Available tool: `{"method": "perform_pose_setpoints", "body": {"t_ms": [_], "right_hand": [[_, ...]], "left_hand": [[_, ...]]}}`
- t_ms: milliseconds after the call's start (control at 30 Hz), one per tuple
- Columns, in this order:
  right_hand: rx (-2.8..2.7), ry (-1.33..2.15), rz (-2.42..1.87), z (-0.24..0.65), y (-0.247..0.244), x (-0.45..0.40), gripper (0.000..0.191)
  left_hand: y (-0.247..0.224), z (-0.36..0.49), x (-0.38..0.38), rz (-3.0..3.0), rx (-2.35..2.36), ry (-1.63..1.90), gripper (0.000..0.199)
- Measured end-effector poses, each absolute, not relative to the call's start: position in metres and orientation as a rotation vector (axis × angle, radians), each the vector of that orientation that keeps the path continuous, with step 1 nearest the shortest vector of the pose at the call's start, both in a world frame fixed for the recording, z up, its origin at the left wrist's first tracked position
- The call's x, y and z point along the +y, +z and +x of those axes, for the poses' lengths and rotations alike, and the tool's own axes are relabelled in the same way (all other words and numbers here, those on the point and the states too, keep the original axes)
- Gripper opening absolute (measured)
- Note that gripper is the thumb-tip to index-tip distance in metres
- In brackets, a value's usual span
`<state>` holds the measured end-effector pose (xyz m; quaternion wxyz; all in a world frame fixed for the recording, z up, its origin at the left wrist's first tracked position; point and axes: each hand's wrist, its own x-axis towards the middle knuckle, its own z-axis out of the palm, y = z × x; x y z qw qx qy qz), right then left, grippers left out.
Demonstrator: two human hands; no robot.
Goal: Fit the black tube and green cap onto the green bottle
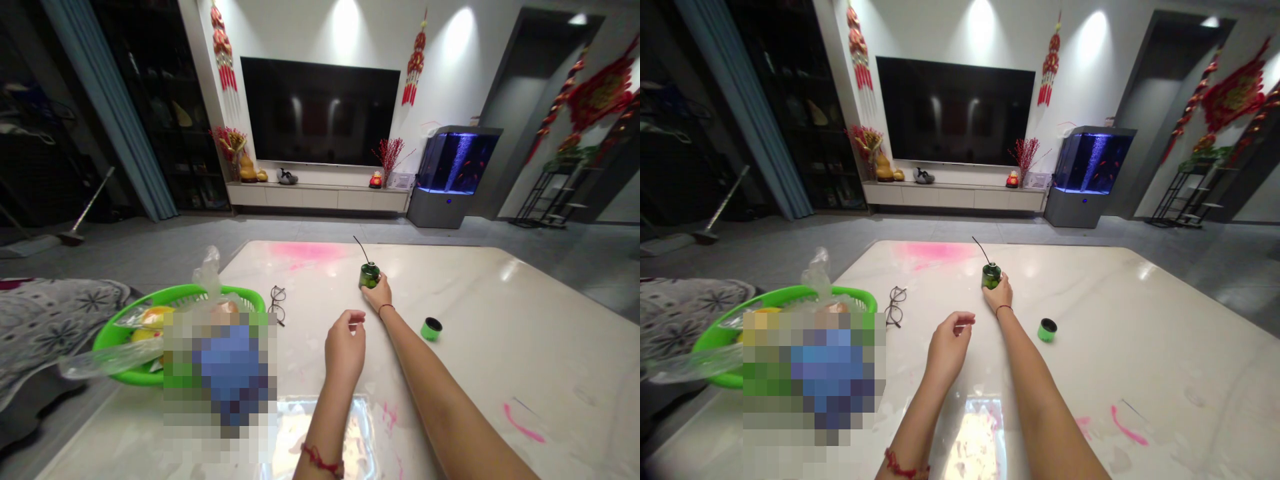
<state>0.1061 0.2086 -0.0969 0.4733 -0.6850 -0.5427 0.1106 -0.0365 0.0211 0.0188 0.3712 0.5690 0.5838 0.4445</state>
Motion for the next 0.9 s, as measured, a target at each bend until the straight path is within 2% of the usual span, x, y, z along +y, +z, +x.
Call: {"method": "perform_pose_setpoints", "body": {"t_ms": [333,533,767,900], "right_hand": [[-1.327,0.332,-1.65,0.1066,-0.0952,0.2096,0.056],[-1.312,0.329,-1.648,0.1061,-0.095,0.2081,0.061],[-1.288,0.292,-1.713,0.1041,-0.0915,0.2045,0.078],[-1.277,0.299,-1.71,0.105,-0.0928,0.2062,0.075]], "left_hand": [[0.0236,-0.0372,0.0207,1.461,1.517,1.108,0.022],[0.0234,-0.0366,0.0202,1.457,1.517,1.118,0.024],[0.023,-0.036,0.02,1.443,1.515,1.131,0.025],[0.0238,-0.0361,0.0202,1.429,1.514,1.121,0.027]]}}
